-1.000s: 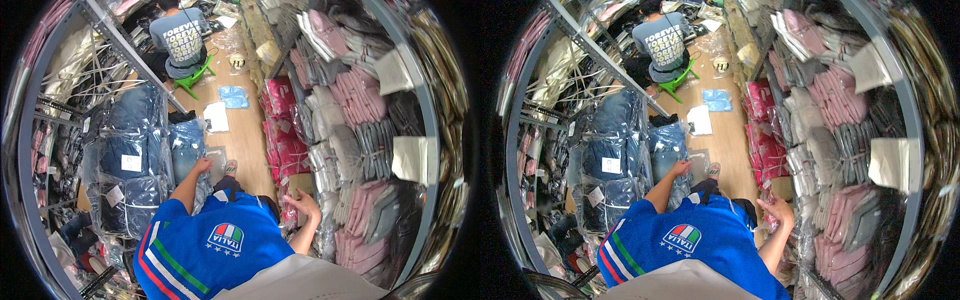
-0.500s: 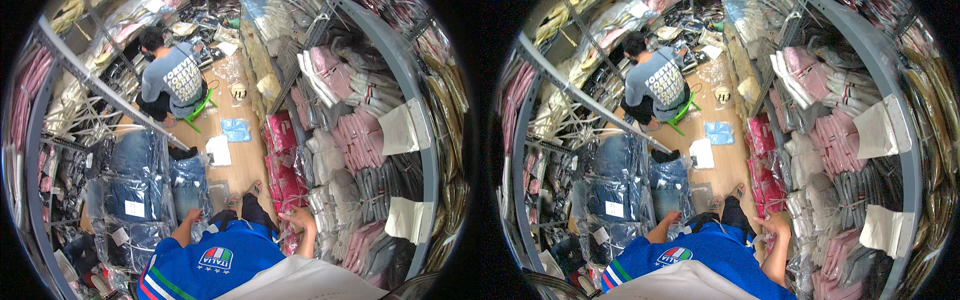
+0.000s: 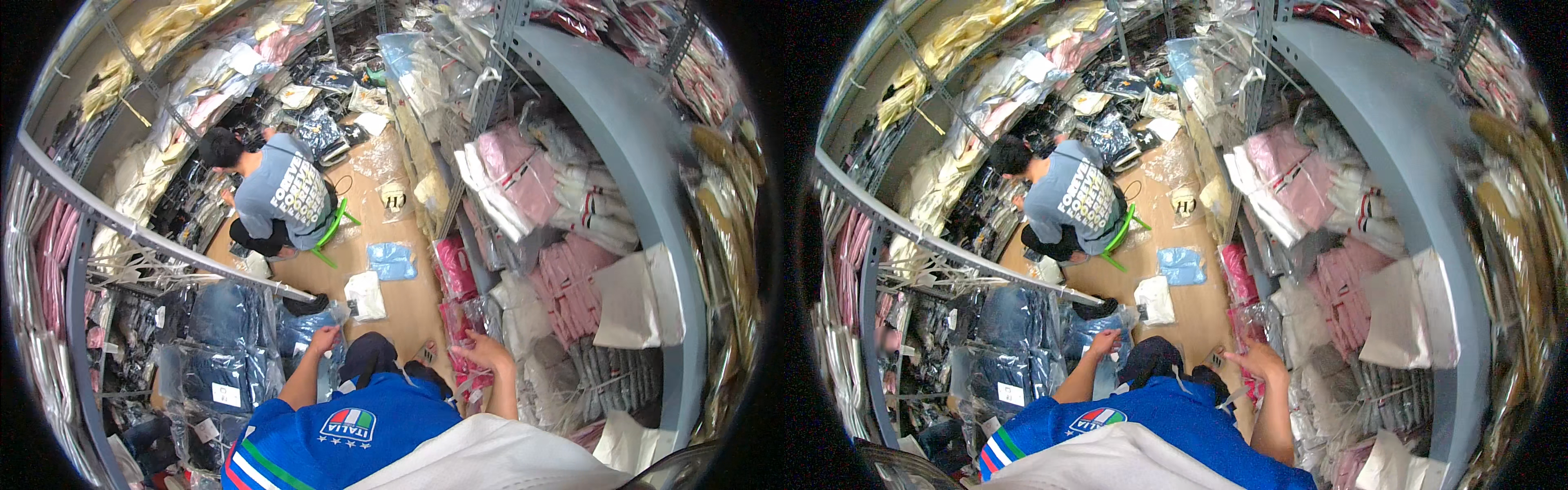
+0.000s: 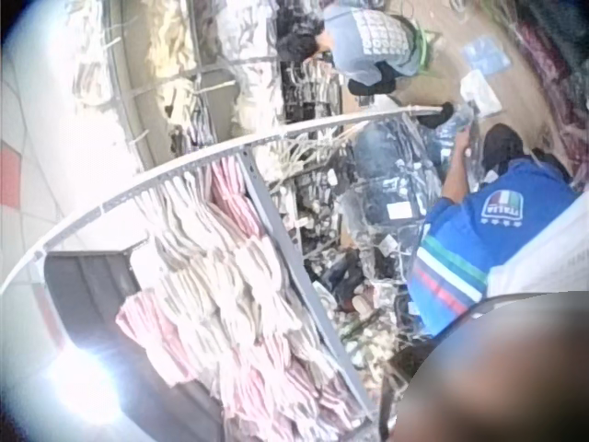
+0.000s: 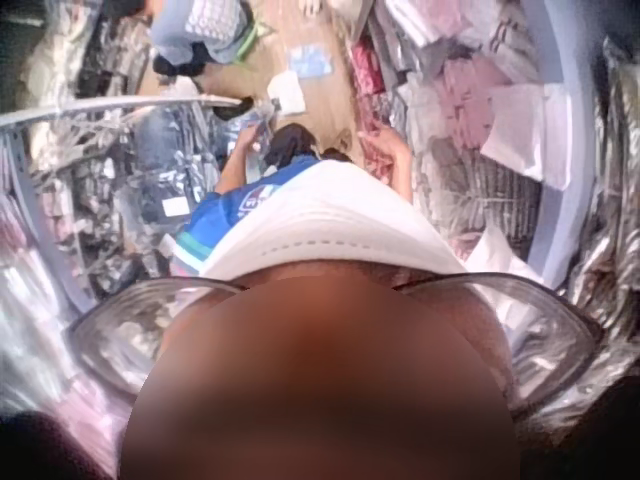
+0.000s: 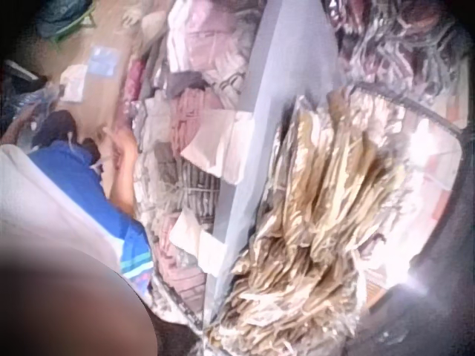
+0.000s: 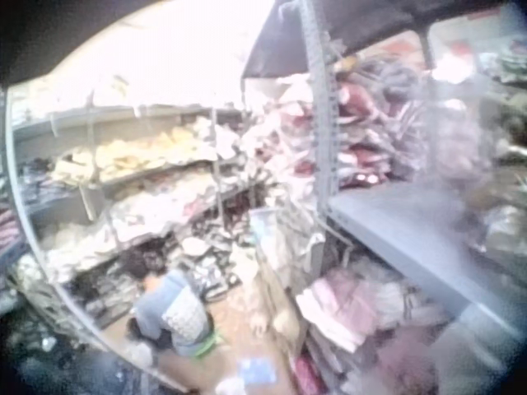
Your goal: The person walks through a cluttered storage aisle and repeatedly picks up, inspects, and restacks packaged clothing items on metal shelves. They handle pink and blue garments, moving them between shelves and the floor, and occasionally adjust the shelf structure.
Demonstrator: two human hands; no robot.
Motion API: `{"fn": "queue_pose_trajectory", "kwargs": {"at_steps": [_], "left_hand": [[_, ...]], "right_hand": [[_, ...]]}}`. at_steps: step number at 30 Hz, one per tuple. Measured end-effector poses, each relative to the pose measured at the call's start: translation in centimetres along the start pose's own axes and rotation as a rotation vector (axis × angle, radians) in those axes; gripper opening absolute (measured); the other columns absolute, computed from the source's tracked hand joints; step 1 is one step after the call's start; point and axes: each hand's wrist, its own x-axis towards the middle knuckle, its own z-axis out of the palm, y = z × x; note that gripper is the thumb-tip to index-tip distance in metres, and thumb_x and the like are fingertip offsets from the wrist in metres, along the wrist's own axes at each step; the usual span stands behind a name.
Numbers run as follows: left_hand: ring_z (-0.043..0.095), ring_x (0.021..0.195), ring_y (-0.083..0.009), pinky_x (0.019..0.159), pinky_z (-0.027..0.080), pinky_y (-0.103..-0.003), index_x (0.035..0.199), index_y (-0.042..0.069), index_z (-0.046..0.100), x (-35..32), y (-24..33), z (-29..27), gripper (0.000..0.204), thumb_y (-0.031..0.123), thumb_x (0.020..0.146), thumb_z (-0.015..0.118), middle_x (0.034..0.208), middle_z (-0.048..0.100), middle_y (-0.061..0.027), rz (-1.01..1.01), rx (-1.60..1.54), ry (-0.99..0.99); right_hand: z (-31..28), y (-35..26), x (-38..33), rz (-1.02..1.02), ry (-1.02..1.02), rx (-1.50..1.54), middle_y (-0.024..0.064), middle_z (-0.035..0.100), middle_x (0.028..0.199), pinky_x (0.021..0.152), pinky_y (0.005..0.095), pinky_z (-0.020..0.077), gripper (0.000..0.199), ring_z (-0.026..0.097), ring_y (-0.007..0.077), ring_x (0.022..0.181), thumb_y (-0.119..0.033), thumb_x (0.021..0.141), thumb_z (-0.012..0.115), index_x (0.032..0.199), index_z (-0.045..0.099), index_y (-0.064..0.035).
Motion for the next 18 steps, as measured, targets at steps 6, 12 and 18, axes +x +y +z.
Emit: {"fn": "queue_pose_trajectory", "kwargs": {"at_steps": [6,12,18], "left_hand": [[0.06,0.06,-0.0155,0.054,0.049,-0.034,0.091,0.007,0.068,5.0,0.6,-0.9,0.043,0.049,0.088,0.062,0.075,0.065,-0.0026,-0.152,0.126,-0.201],[0.064,0.077,-0.0225,0.067,0.05,-0.044,0.101,0.011,0.067,12.4,5.1,-2.2,0.045,0.054,0.087,0.061,0.094,0.067,-0.0046,-0.207,0.185,-0.302],[0.064,0.077,-0.0185,0.064,0.05,-0.036,0.103,0.007,0.064,19.5,13.9,-3.8,0.043,0.047,0.089,0.061,0.093,0.067,-0.0057,-0.119,0.122,-0.239]], "right_hand": [[0.6,1.7,4.4,-0.005,0.027,0.057,0.0231,0.056,0.13,0.101,0.0369,0.0431,0.089,0.056,0.037,0.119,-0.068,0.079,0.06,0.135,0.05,0.0004],[-1.8,-2.1,8.1,0.156,-0.011,0.179,0.0273,0.053,0.132,0.105,0.0393,0.0401,0.096,0.052,0.0363,0.124,-0.072,0.076,0.059,0.136,0.048,0.0014],[-8.8,-12.2,9.1,0.29,0.059,0.058,0.0277,0.05,0.134,0.105,0.0405,0.0392,0.099,0.05,0.0374,0.126,-0.074,0.075,0.057,0.137,0.046,0.0027]]}}
